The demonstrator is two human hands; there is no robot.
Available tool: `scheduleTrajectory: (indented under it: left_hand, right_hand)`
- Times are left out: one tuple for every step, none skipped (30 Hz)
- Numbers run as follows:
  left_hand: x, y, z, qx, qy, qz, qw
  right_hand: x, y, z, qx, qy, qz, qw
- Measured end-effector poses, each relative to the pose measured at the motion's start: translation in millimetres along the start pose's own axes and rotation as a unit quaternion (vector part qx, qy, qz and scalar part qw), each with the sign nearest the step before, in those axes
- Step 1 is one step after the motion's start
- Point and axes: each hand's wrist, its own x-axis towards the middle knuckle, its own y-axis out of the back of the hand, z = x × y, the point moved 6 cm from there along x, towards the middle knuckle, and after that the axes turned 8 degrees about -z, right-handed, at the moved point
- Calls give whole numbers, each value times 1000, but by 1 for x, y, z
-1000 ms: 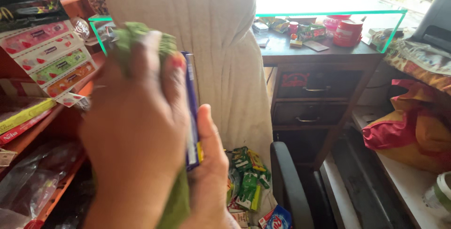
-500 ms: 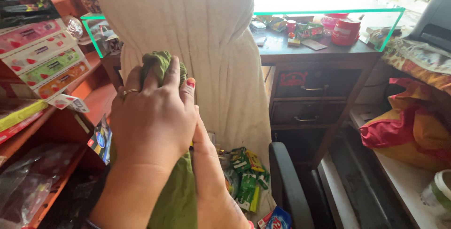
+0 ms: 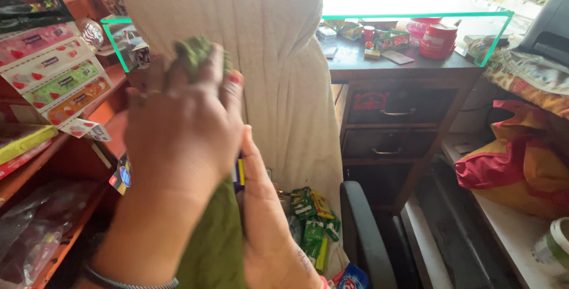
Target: The person repeatedly picks up small packaged items from a cluttered surface, wipes them with a green cloth, and places them onto a shelf. The person handles multiple items one at a time, moving between the surface and the shelf.
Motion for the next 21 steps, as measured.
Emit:
scheduleTrajectory:
  left_hand:
    - [4, 2, -4, -5, 11, 2, 1000]
    - [6, 3, -5, -10, 22, 3, 1000]
    - [3, 7, -1, 7, -1, 38, 999]
    - [-3, 9, 4, 25, -23, 73, 997]
    - [-10, 12, 10, 44, -45, 110, 992]
    - [-19, 10, 16, 37, -69, 122, 989]
    - [-33, 7, 26, 29, -93, 132, 987]
    - [-42, 6, 32, 21, -116, 141, 983]
    - [-46, 1, 34, 7, -119, 115, 986]
    - [-48, -4, 35, -6, -121, 89, 989]
    - [-48, -7, 35, -21, -124, 64, 990]
    - [-43, -8, 31, -25, -116, 61, 991]
    - [-33, -10, 25, -30, -107, 58, 992]
    - [-23, -11, 18, -35, -98, 54, 993]
    - [-13, -17, 4, -54, -59, 9, 997]
    - [-3, -24, -12, -73, -20, -35, 997]
    - [8, -27, -27, -104, 1, -37, 994]
    - [17, -32, -42, -135, 22, -39, 990]
    - [23, -37, -59, -162, 56, -39, 984]
    - [26, -44, -77, -189, 91, -39, 977]
    - [26, -51, -92, -204, 117, -27, 971]
  right_hand:
    - [1, 3, -1, -8, 0, 13, 1000]
    - [2, 6, -3, -18, -2, 23, 1000]
    - [1, 6, -2, -25, -14, 14, 1000]
    - [1, 6, -3, -31, -25, 5, 999]
    - [3, 6, -4, -37, -38, -5, 999]
    - [5, 7, -9, -67, -17, -7, 998]
    - [5, 8, -15, -96, 6, -8, 995]
    - [5, 9, -20, -125, 28, -9, 992]
    - [5, 9, -25, -153, 50, -9, 987]
    - [6, 9, -30, -181, 72, -9, 981]
    - [6, 8, -34, -210, 94, -10, 973]
    - [9, 10, -34, -210, 80, 3, 974]
    - [10, 12, -33, -210, 66, 19, 975]
    - [10, 14, -31, -209, 52, 34, 976]
    - [10, 14, -24, -184, 20, 38, 982]
    - [11, 15, -16, -159, -13, 41, 986]
    - [13, 15, -9, -134, -43, 42, 989]
    - [14, 16, -5, -145, -38, 47, 988]
    - [14, 16, -2, -157, -33, 52, 986]
    - [14, 18, 0, -169, -27, 57, 984]
    - [14, 21, 3, -174, -39, 65, 982]
